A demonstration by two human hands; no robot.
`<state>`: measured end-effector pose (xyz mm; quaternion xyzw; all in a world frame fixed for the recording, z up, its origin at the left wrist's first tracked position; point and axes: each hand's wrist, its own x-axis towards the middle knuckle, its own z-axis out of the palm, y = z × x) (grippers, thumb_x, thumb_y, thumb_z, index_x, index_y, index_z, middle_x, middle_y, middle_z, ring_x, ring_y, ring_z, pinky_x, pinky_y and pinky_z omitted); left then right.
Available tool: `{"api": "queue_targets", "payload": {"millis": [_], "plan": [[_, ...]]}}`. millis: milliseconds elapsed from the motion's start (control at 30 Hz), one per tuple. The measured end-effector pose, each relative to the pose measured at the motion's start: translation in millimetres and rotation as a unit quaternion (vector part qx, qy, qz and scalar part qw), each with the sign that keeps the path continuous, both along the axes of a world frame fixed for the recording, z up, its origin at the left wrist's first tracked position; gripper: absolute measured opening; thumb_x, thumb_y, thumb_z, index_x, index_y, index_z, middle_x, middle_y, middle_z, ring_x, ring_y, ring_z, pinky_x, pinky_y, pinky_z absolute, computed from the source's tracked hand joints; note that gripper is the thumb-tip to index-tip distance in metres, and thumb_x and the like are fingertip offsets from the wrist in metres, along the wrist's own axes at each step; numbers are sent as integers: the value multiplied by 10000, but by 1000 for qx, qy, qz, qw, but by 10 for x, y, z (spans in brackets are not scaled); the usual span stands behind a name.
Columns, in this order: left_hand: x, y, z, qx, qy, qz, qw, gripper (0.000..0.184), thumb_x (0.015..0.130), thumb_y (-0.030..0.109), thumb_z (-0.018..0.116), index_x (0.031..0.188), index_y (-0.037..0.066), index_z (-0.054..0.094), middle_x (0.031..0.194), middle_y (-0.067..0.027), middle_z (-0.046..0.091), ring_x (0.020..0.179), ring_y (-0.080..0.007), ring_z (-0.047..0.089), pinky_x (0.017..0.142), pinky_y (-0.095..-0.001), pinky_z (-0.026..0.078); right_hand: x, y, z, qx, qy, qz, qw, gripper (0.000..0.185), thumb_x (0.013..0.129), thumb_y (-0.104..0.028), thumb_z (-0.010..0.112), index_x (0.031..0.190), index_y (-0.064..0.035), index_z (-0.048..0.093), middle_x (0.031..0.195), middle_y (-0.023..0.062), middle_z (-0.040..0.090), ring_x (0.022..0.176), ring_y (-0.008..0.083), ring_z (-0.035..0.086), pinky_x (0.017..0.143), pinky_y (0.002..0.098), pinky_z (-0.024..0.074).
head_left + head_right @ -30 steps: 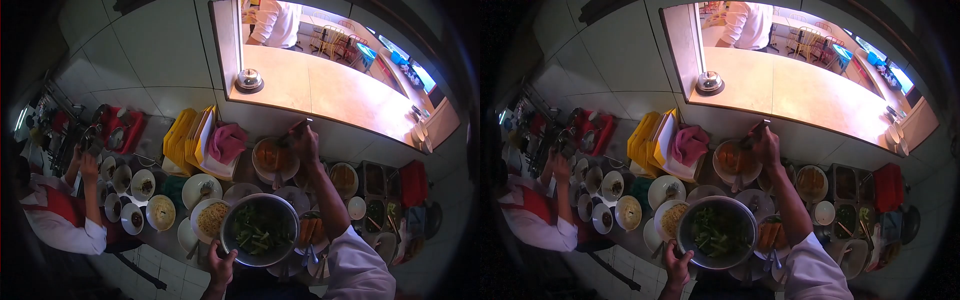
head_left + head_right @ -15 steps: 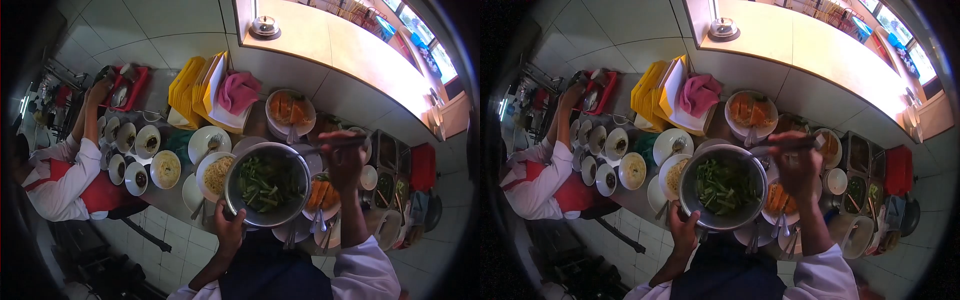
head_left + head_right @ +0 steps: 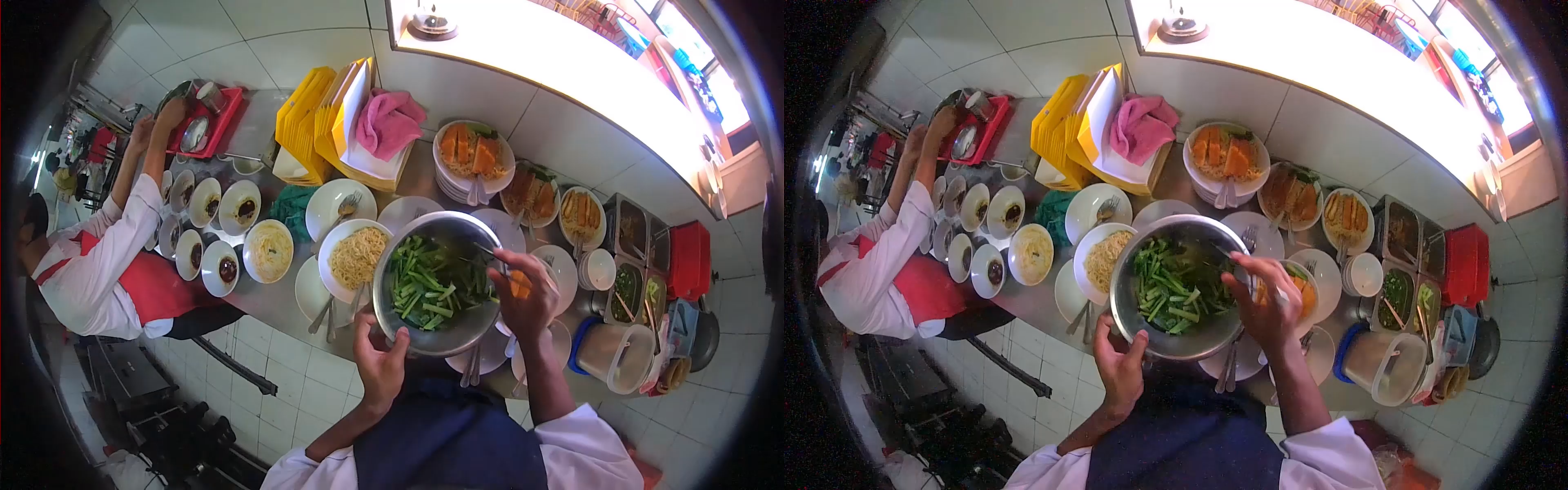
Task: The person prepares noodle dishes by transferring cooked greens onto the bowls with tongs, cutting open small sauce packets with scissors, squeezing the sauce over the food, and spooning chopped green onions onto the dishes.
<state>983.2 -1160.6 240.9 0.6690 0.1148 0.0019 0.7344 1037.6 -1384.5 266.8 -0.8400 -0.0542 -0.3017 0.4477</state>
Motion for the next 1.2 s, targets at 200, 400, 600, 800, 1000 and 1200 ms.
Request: {"api": "queue_targets", "payload": {"millis": [200, 400, 600, 800, 1000, 1200], "plan": [[-24, 39, 62, -33, 58, -11, 998, 240, 840, -17, 631, 1023, 33, 484, 933, -45, 582, 866, -99, 556, 790, -256, 460, -108, -11, 174, -10, 57, -21, 998, 236, 793, -66, 764, 968, -26, 611, 884, 83, 711, 810, 194, 696, 702, 305, 544], [-48, 54, 132, -66, 60, -13, 996, 233, 837, -30, 617, 1021, 31, 488, 968, -51, 596, 894, -108, 564, 805, -268, 463, -364, 81, 146, 75, 123, 201, 969, 324, 733, -11, 787, 967, -55, 567, 922, 100, 709, 843, 205, 685, 711, 317, 555], [-88, 112, 213, -71, 92, -55, 992, 234, 836, -40, 608, 1026, 22, 487, 1097, -79, 568, 1018, -130, 548, 904, -281, 438, -168, 2, -5, -27, -5, 129, 991, 261, 759, -47, 774, 948, -59, 595, 941, 86, 718, 782, 216, 688, 679, 327, 556], [-166, 121, 149, -96, 91, -36, 991, 257, 831, -40, 607, 1053, 15, 491, 1145, -84, 549, 1045, -138, 530, 939, -294, 419, -532, 119, 299, 41, 23, 109, 993, 340, 755, -94, 801, 1013, -54, 583, 941, 100, 713, 817, 213, 696, 679, 325, 556], [-206, 160, 105, -45, 76, -48, 995, 251, 827, -36, 610, 1045, 11, 495, 1156, -91, 544, 1060, -149, 522, 946, -302, 413, -732, 398, 83, 25, 167, 183, 969, 255, 768, -86, 783, 954, -33, 618, 876, 128, 697, 767, 232, 692, 661, 314, 552], [-176, 156, 95, -55, 79, -44, 994, 262, 824, -39, 615, 1052, 12, 496, 1153, -93, 552, 1016, -143, 549, 909, -295, 442, -667, 310, 104, 228, 197, -15, 953, 202, 859, -144, 724, 948, -14, 596, 841, 81, 699, 729, 131, 651, 642, 270, 517]]}}
